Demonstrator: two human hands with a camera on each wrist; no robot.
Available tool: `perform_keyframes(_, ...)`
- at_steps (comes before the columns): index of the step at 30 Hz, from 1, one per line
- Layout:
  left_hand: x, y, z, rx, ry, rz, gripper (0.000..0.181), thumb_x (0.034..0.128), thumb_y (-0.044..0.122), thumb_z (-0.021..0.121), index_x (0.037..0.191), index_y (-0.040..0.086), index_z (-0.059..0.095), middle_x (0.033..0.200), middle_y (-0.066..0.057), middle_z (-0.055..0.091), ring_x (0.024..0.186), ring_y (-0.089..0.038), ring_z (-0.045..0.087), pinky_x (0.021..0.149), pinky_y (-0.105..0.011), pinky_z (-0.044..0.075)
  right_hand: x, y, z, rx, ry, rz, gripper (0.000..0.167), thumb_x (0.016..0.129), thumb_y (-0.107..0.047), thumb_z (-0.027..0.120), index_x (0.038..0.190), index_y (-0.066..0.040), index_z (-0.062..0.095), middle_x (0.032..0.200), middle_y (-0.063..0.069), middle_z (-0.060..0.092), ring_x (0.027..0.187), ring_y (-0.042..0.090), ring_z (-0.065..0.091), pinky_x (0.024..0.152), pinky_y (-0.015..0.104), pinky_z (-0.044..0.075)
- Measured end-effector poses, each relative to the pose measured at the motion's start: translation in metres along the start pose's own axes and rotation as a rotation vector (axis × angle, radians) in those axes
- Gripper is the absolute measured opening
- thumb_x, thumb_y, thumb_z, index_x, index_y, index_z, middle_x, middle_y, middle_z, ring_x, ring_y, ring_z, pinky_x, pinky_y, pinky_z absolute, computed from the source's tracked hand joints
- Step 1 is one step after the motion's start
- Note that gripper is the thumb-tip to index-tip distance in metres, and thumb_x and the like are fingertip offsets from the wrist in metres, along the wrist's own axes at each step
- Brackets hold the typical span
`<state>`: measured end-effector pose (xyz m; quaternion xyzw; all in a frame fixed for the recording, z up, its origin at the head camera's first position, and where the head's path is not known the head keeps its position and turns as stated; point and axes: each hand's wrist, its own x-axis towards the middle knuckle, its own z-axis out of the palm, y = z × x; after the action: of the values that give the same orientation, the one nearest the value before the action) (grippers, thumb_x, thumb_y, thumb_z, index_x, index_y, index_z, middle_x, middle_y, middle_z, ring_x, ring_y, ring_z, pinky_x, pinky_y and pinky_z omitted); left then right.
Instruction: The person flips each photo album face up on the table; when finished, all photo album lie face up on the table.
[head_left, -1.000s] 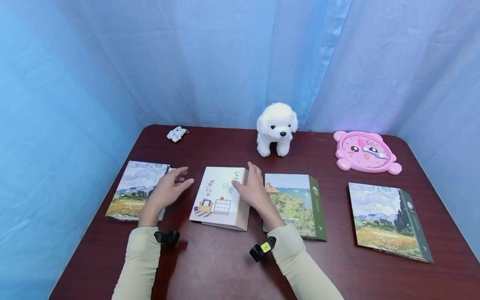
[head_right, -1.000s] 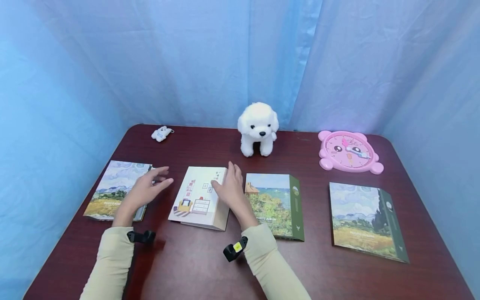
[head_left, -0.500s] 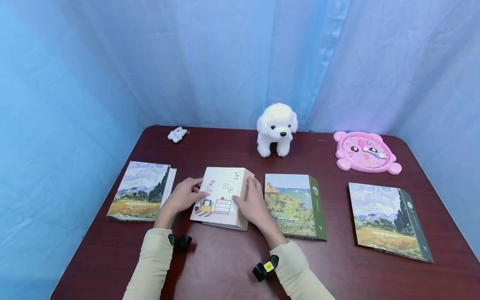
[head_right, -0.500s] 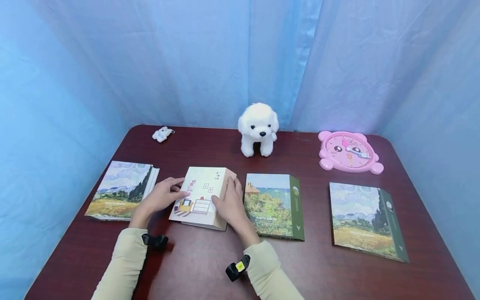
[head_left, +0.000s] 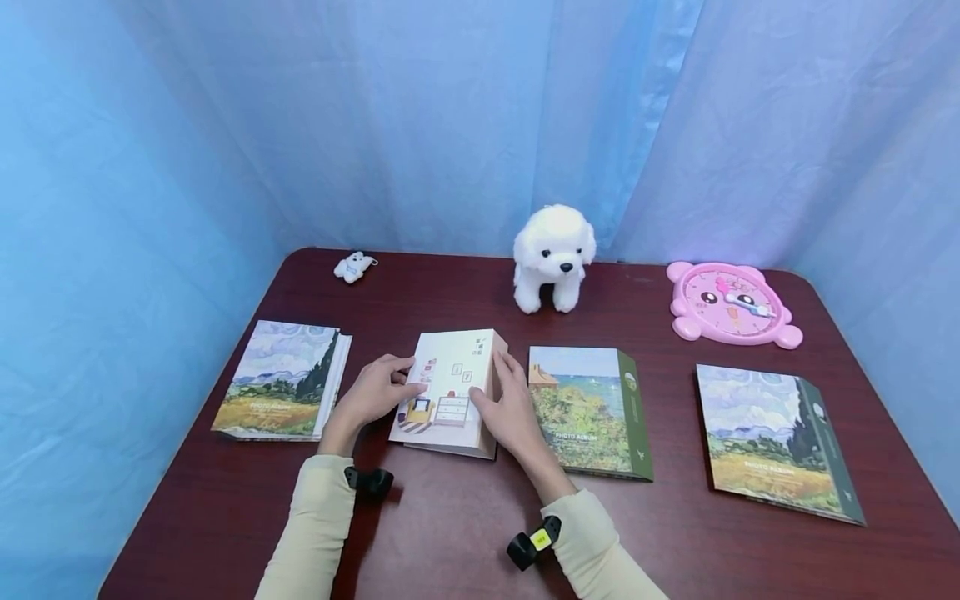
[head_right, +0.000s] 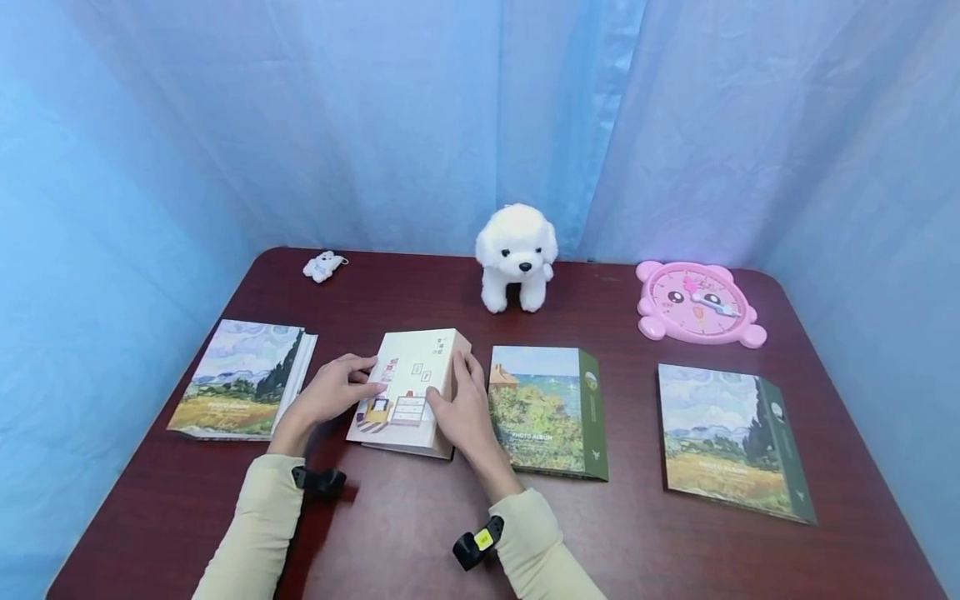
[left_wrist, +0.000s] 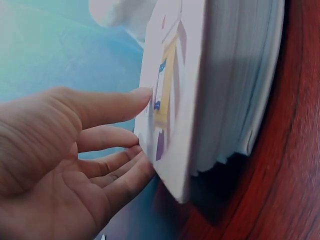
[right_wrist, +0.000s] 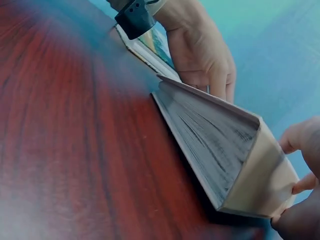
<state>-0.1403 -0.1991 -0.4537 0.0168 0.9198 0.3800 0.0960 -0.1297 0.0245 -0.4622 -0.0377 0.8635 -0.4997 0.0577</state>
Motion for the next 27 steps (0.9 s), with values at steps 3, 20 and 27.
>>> perform_keyframes(3,0.0,0.002,0.0,0.005,-0.008,-0.01,0.059,0.087,0.025,0.071,0.137,0.0,0.051,0.116,-0.013,0.06,0.099,-0.022,0.063,0.082,-0.037,0.053,0.0,-0.003,-0.004,0.016,0.001,-0.022,0.071,0.089,-0.029,0.061,0.152,-0.015,0.029,0.157,0.01,0.022,0.142,0.032,0.028,0.109,0.05,0.034)
perform_keyframes(20,0.002,0.026,0.011,0.038,-0.042,-0.03,0.079,0.0845,0.054,0.065,0.148,0.016,0.038,0.13,-0.014,0.046,0.105,-0.023,0.053,0.084,-0.037,0.048,0.006,-0.018,-0.029,0.338,-0.048,0.019,0.069,0.091,-0.025,0.065,0.15,-0.012,0.032,0.152,0.012,0.035,0.137,0.027,0.039,0.107,0.039,0.04)
perform_keyframes(27,0.006,0.039,0.014,0.007,-0.085,-0.06,0.081,0.0851,0.06,0.06,0.151,0.025,0.028,0.148,-0.014,0.032,0.126,-0.031,0.044,0.098,-0.048,0.042,0.006,-0.018,-0.035,0.493,-0.048,0.07,0.074,0.091,-0.02,0.066,0.152,-0.01,0.025,0.151,0.012,0.036,0.135,0.026,0.042,0.103,0.042,0.044)
